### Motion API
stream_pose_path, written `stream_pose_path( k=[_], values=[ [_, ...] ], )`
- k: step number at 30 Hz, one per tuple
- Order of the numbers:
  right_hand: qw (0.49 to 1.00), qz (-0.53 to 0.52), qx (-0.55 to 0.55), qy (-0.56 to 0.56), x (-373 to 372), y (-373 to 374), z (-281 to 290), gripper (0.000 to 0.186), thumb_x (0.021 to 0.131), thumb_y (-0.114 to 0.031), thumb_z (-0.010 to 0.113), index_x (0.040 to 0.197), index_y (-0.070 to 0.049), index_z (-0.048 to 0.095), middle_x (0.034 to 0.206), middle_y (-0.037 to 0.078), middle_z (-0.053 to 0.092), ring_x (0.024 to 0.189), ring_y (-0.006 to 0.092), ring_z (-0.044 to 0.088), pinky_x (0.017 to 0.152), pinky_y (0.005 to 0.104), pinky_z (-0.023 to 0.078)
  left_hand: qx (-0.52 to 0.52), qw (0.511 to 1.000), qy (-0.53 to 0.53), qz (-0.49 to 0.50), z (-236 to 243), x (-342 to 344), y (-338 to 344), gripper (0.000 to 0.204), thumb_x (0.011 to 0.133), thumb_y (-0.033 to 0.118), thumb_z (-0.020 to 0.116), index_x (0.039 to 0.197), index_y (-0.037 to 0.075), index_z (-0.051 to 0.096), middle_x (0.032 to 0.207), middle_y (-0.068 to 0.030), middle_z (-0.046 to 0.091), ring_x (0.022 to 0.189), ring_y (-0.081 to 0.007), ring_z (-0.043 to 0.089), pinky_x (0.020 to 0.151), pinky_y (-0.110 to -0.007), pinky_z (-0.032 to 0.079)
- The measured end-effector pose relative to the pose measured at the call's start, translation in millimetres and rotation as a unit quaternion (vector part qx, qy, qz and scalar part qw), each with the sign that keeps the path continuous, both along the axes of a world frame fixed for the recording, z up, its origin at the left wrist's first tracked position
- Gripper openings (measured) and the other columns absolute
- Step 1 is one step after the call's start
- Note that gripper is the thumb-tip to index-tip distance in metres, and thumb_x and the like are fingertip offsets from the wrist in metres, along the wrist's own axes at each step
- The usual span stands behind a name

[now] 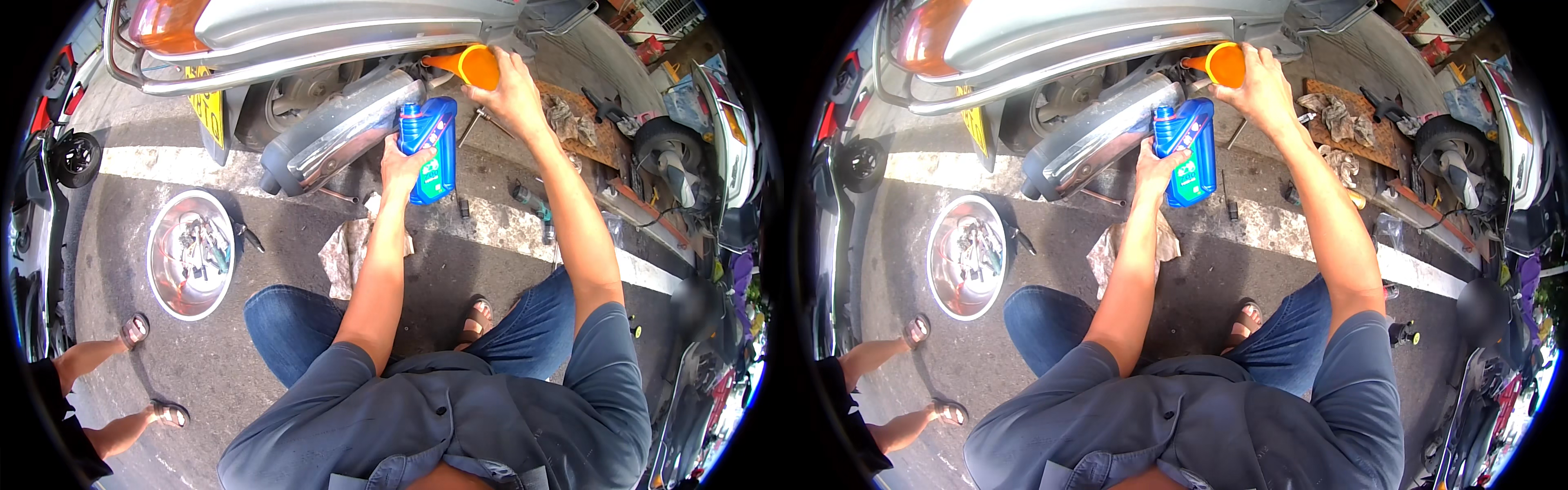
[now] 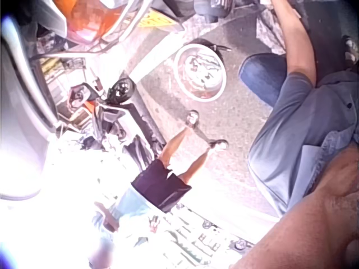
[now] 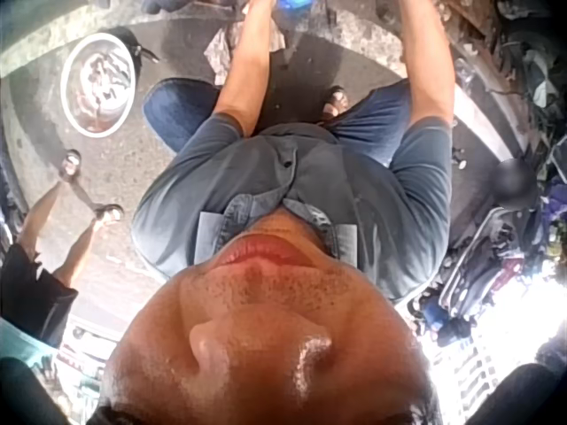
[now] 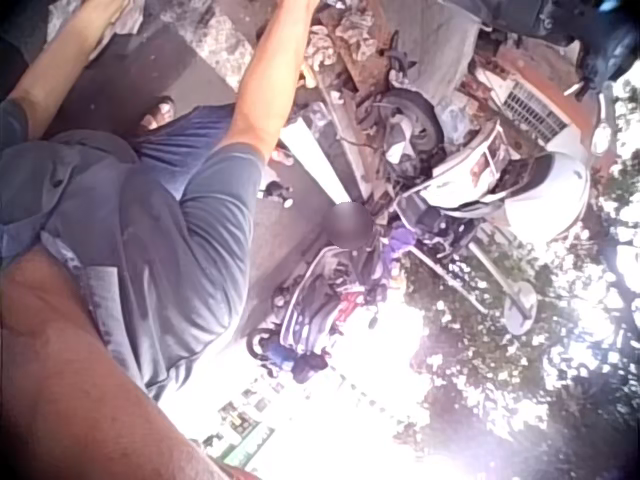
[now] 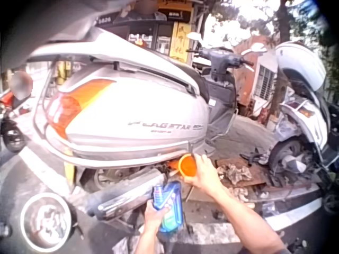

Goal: The person pours oil into a scooter using a funnel, wipes the scooter with a cloth, and then applies spray from a can to the scooter's ignition and handle area.

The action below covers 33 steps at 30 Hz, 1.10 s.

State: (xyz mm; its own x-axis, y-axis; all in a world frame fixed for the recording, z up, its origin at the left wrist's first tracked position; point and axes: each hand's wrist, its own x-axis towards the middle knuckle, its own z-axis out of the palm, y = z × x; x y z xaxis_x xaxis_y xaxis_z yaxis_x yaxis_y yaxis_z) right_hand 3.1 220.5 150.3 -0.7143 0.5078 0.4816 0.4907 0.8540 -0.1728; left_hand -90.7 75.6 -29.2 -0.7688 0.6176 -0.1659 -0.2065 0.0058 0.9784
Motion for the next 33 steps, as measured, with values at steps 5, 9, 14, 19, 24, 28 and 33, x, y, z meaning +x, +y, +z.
stream_pose_path(
  k=[5,9,14,19,24,28,33],
  values=[
    [1.0,-0.005,-0.001,-0.003,0,0,-1,0.091,0.069,-0.043,0.082,0.138,0.001,0.043,0.123,0.02,0.054,0.117,0.0357,0.054,0.096,0.0439,0.047,-0.005,1.0,0.013,0.0,-2,0,0,0.073,0.068,0.012,0.085,0.129,0.001,0.047,0.11,-0.0129,0.065,0.097,-0.0193,0.065,0.087,-0.033,0.051],
    [1.0,-0.001,0.004,0.001,0,0,1,0.091,0.069,-0.043,0.081,0.139,0.001,0.043,0.122,0.019,0.054,0.117,0.0358,0.054,0.096,0.0438,0.047,-0.012,1.0,0.026,0.002,-8,-2,3,0.075,0.067,0.014,0.085,0.13,0.001,0.046,0.111,-0.0129,0.065,0.097,-0.0193,0.065,0.087,-0.033,0.051],
    [1.0,0.003,0.006,0.007,2,1,-1,0.091,0.068,-0.043,0.081,0.138,0.002,0.043,0.121,0.019,0.054,0.117,0.0353,0.054,0.096,0.0438,0.047,-0.028,0.999,0.022,0.002,-11,-1,4,0.08,0.062,0.025,0.087,0.13,0.005,0.05,0.116,-0.0179,0.066,0.107,-0.0276,0.065,0.094,-0.037,0.048],
    [1.0,0.005,0.006,0.011,5,3,0,0.092,0.068,-0.043,0.081,0.139,0.002,0.043,0.12,0.019,0.054,0.116,0.0355,0.053,0.096,0.0438,0.047,-0.037,0.999,0.028,-0.007,-6,4,3,0.081,0.061,0.025,0.086,0.13,0.004,0.049,0.116,-0.0182,0.066,0.106,-0.0278,0.065,0.094,-0.037,0.048],
    [1.0,0.005,0.001,0.008,5,2,2,0.092,0.068,-0.043,0.081,0.138,0.002,0.043,0.12,0.019,0.054,0.116,0.0357,0.053,0.096,0.044,0.046,-0.034,0.999,0.036,-0.007,-10,3,5,0.081,0.061,0.024,0.087,0.13,0.004,0.049,0.115,-0.0181,0.066,0.106,-0.0278,0.065,0.094,-0.037,0.048],
    [1.0,0.011,0.001,0.009,8,8,1,0.091,0.068,-0.043,0.081,0.138,0.001,0.043,0.12,0.019,0.054,0.117,0.0355,0.053,0.096,0.0445,0.047,-0.034,0.999,0.028,-0.013,-8,6,7,0.082,0.061,0.025,0.087,0.13,0.003,0.049,0.115,-0.0185,0.066,0.106,-0.0279,0.065,0.094,-0.037,0.048],
    [1.0,0.005,0.0,0.004,9,8,3,0.092,0.068,-0.044,0.081,0.138,0.0,0.043,0.12,0.018,0.054,0.116,0.0353,0.053,0.095,0.0447,0.047,-0.041,0.998,0.041,-0.018,-14,6,9,0.083,0.06,0.025,0.087,0.131,0.003,0.048,0.115,-0.0189,0.066,0.107,-0.0281,0.065,0.095,-0.037,0.048]
  ],
)
